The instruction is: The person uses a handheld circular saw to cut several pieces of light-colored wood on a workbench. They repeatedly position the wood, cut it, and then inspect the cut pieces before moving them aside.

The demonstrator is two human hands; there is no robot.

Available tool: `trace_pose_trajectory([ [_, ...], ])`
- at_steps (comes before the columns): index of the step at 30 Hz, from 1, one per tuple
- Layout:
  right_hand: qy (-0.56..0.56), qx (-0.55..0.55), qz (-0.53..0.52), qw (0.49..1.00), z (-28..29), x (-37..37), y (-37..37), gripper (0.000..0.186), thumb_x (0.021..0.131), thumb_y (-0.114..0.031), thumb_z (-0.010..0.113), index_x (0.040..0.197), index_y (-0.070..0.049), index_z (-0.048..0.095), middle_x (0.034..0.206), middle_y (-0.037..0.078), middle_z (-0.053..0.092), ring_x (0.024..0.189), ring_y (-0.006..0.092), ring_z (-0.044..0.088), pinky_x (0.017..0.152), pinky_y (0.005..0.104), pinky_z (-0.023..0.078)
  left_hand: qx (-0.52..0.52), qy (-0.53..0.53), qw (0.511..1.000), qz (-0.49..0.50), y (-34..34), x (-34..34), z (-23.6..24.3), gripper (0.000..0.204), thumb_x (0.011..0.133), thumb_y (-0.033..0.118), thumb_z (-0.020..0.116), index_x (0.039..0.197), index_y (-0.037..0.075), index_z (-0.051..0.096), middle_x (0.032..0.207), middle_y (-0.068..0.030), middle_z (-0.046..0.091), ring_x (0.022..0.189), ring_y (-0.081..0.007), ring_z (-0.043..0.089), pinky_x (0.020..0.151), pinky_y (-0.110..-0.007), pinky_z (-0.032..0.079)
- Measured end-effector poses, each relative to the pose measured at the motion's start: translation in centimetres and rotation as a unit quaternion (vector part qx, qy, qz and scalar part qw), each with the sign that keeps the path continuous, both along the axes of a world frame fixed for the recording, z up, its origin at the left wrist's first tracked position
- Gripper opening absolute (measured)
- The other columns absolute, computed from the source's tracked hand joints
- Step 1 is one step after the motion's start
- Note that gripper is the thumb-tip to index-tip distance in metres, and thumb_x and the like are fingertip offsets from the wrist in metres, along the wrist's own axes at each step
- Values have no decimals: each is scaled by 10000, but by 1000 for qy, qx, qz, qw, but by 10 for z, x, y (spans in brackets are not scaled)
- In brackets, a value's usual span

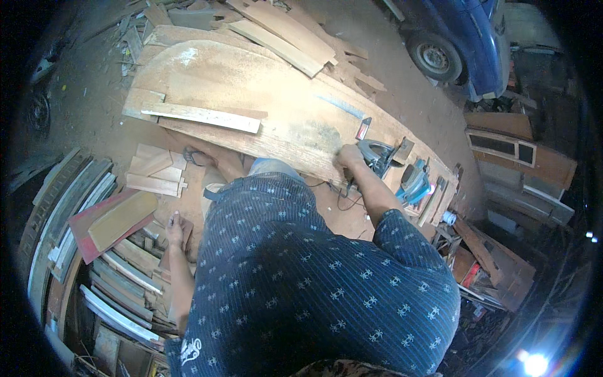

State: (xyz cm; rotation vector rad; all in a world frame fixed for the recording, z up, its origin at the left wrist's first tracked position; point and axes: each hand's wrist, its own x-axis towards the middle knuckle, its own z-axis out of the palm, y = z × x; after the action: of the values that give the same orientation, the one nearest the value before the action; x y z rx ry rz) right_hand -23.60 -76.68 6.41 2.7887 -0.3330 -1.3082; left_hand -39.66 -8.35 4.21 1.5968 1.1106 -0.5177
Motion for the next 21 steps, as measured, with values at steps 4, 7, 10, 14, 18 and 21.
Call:
trace_pose_trajectory([
  [4, 105, -19, 50, 993, -43, -27, -17, 313, 749, -241, 734, 1004, -68, 793, 1116, 182, 742, 1012, 353, 730, 895, 439, 575, 78, 75, 991, -75, 3, 7, 36, 552, 988, 466, 638, 1343, 43, 622, 1134, -68, 681, 939, -172, 636, 762, -303, 531],
  [7, 175, -7, 96, 980, -27, -31, -18, 303, 734, -223, 766, 1004, -88, 796, 1101, 185, 745, 1028, 351, 725, 904, 434, 567, 97, 68, 983, -141, 25, 33, 40, 563, 965, 469, 668, 1348, 58, 625, 1162, -76, 686, 974, -188, 647, 797, -321, 538],
  [10, 171, 7, 47, 984, -47, -38, -53, 339, 770, -282, 779, 1026, -61, 783, 1104, 205, 738, 1043, 374, 713, 907, 442, 562, 175, 4, 948, -267, 28, 44, 30, 536, 943, 452, 694, 1299, 53, 660, 1226, -141, 693, 1062, -244, 676, 875, -353, 542],
  [14, -23, -27, -112, 993, 73, -31, -73, 390, 861, -300, 687, 1078, 20, 740, 1124, 305, 693, 1119, 406, 676, 961, 462, 535, 154, -142, 907, -365, -61, 129, 50, 460, 937, 430, 697, 1201, 53, 711, 1158, -192, 722, 1104, -298, 695, 949, -381, 531],
  [18, -284, 106, -220, 927, 245, -50, -32, 491, 876, -335, 707, 1193, 39, 672, 1159, 262, 707, 1097, 409, 684, 958, 461, 518, 82, -227, 829, -505, -197, 198, 108, 419, 955, 421, 673, 1100, 31, 721, 1059, -175, 736, 989, -304, 715, 882, -398, 547],
  [21, -352, 261, -316, 842, 289, -67, -6, 513, 893, -320, 716, 1271, 13, 623, 1123, 123, 718, 960, 300, 690, 868, 418, 535, -33, -305, 789, -532, -275, 216, 136, 451, 963, 445, 664, 1096, 18, 723, 1058, -184, 734, 971, -310, 715, 864, -398, 553],
])
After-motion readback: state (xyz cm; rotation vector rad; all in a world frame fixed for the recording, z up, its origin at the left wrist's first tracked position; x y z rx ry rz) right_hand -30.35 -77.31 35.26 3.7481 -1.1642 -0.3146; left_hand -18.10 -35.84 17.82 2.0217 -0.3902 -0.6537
